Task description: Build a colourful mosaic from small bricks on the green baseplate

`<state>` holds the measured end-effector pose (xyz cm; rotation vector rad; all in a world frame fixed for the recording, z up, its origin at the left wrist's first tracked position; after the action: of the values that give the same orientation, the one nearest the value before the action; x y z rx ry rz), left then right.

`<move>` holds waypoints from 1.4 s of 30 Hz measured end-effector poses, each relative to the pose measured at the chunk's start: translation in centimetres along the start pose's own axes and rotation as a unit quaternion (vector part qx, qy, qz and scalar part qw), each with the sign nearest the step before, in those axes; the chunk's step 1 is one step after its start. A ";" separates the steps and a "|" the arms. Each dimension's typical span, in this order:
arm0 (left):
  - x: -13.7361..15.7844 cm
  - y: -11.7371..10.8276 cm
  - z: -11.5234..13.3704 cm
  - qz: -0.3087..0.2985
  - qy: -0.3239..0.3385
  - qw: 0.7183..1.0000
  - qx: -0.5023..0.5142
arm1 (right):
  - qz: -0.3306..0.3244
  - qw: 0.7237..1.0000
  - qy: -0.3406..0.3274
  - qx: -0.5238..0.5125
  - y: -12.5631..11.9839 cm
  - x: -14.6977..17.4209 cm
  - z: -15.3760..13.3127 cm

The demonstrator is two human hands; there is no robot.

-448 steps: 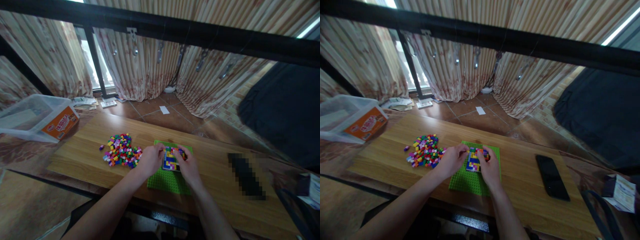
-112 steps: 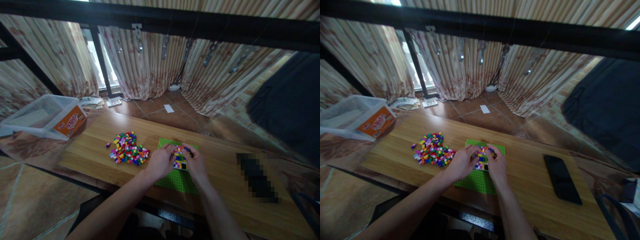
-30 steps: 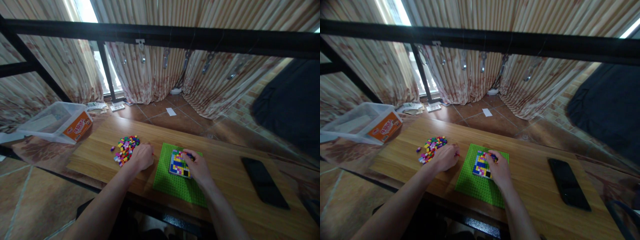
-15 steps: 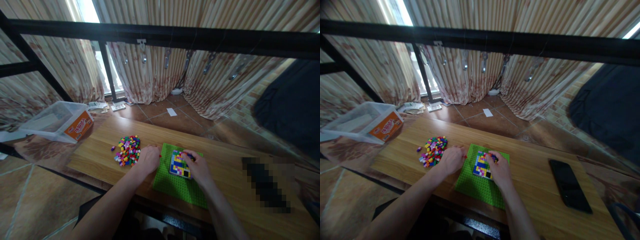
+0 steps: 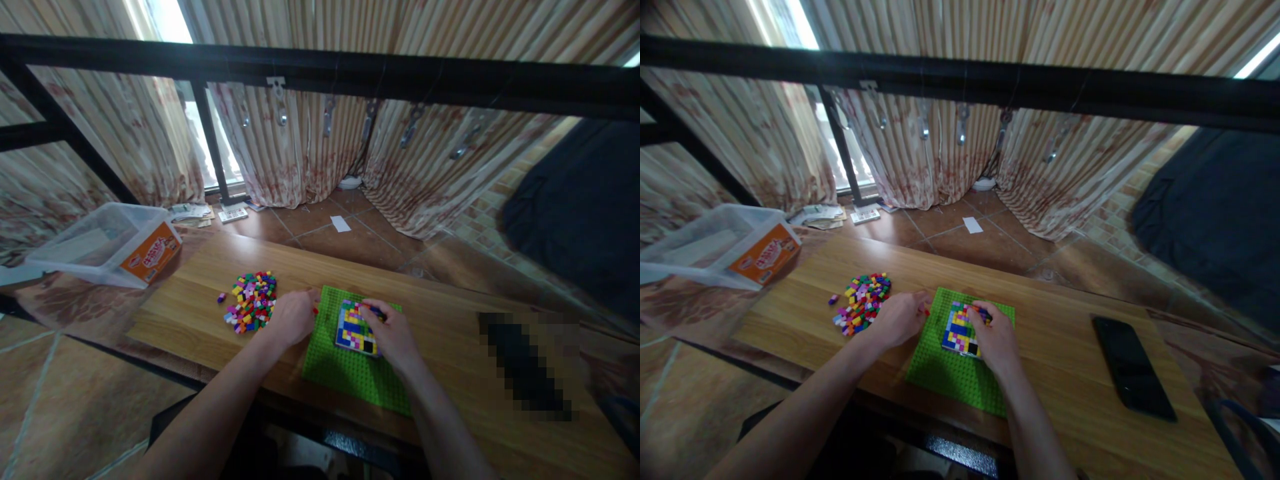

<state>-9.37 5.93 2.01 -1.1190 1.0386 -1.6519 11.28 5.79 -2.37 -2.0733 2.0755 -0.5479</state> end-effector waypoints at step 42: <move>-1.9 2.1 2.6 0.088 0.088 0.935 0.333 | -0.008 0.998 -0.032 0.049 -0.1 0.0 -0.3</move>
<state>-6.08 6.68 0.28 -0.4237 0.5776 -1.7792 11.27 5.86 -2.01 -2.0267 1.9575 -0.5661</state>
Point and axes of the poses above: each hand's wrist, its own x-axis away from the middle knuckle, its own y-axis out of the palm, z = x × y, the point moved 3 cm from there along -x, towards the middle knuckle, and after that the axes turned 7 degrees about -z, right-handed, at the moved point
